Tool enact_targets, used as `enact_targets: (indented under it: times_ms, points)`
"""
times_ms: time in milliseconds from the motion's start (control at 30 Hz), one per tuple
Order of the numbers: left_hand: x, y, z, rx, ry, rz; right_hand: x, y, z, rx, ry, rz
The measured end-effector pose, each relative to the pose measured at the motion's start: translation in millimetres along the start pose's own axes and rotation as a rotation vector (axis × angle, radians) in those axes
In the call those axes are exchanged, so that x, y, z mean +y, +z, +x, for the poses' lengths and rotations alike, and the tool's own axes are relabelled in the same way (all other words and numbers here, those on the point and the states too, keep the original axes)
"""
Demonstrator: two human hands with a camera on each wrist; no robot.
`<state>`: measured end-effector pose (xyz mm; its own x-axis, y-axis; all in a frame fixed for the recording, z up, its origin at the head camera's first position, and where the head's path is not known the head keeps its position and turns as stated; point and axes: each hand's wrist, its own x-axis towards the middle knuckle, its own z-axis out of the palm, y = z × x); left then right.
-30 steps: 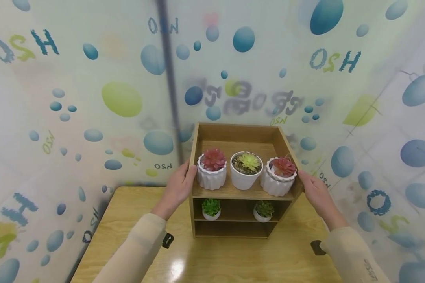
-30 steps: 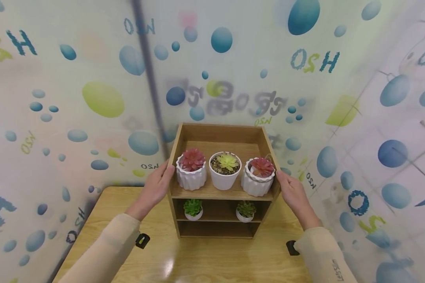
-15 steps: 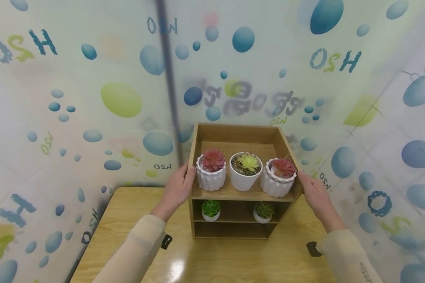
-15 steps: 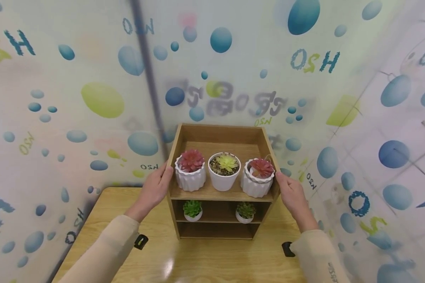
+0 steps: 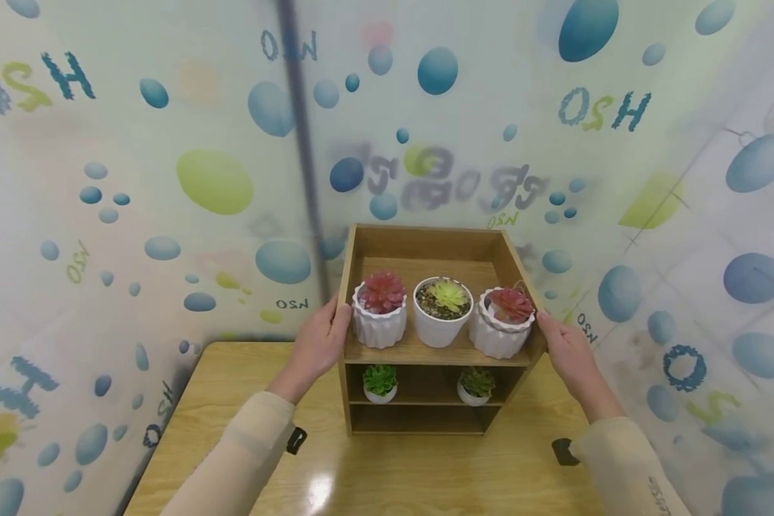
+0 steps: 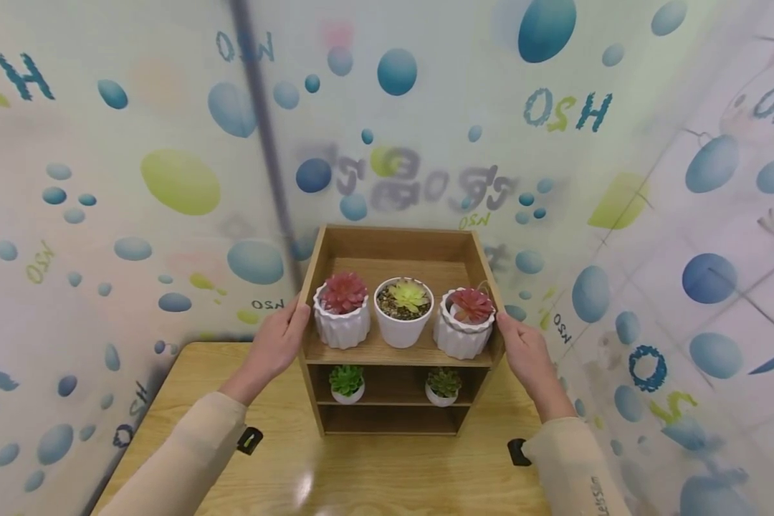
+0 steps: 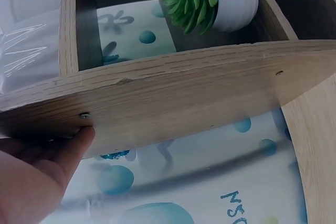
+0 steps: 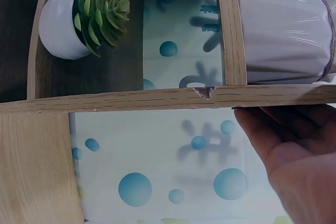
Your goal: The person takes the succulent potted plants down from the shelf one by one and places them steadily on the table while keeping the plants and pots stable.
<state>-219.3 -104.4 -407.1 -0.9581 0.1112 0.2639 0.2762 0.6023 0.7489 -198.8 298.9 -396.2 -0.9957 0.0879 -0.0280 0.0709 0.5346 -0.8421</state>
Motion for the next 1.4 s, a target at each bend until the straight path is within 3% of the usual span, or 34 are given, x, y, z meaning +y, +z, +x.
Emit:
enact_targets:
  times_ms: [500,933,1400]
  points:
    - [0.0,-3.4,-1.4,-0.009,-0.032,0.012,-1.1,2.9,-0.1,0.027,-0.014,-0.025]
    - [-7.8,-11.7,-4.7,-0.011,-0.041,0.028,-7.0,8.4,-1.1,-0.043,-0.002,-0.026]
    - [-15.0,-24.1,-10.1,-0.023,-0.028,0.033,-14.2,19.5,-2.4,0.005,-0.038,-0.025]
